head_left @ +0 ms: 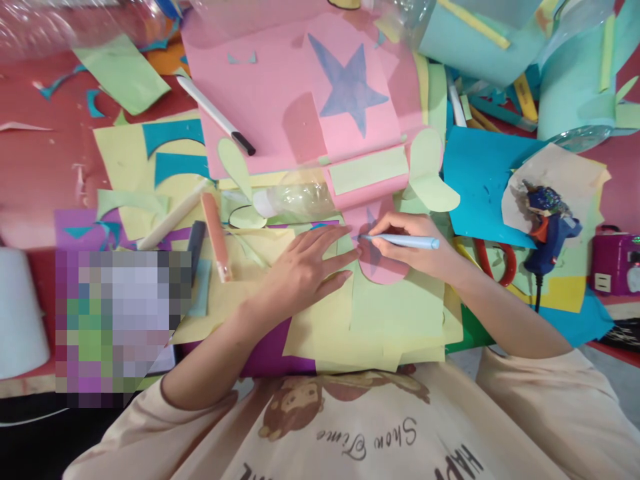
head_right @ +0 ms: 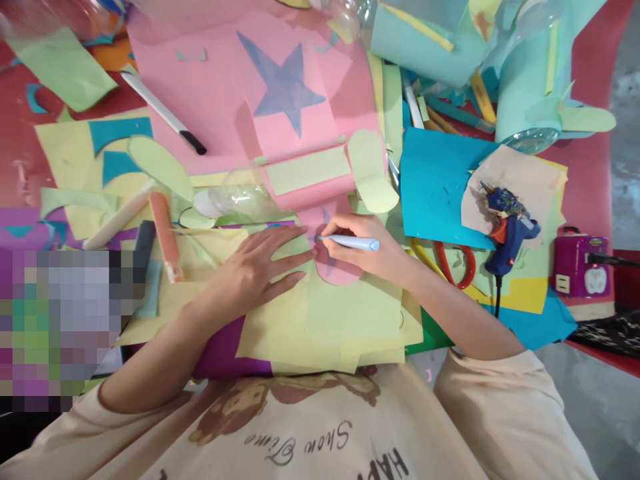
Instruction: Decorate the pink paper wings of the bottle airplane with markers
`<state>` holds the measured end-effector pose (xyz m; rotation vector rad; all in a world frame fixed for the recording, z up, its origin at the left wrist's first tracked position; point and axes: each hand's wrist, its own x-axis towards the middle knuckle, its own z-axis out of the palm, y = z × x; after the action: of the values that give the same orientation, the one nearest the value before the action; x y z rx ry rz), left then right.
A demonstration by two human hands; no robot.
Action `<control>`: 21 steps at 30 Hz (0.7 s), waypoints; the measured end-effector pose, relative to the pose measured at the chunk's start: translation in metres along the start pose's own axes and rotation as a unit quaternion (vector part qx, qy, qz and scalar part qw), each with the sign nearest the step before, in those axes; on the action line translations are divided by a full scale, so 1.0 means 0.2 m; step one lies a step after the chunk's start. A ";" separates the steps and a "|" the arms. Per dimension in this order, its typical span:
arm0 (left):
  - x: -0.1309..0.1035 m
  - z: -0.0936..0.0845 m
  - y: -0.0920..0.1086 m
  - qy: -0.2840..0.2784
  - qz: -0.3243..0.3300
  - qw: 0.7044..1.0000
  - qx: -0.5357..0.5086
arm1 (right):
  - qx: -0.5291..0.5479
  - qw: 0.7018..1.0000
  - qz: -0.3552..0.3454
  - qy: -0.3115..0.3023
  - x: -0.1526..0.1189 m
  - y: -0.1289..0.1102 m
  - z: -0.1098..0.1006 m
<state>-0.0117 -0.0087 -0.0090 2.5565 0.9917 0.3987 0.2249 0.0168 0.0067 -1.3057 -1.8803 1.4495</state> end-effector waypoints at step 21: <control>0.00 0.00 0.00 0.001 -0.001 1.000 0.003 | 0.044 0.999 -0.008 -0.013 0.00 0.01 0.00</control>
<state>-0.0116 -0.0083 -0.0086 2.5598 0.9980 0.3979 0.2262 0.0178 0.0047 -1.2348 -1.8179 1.5298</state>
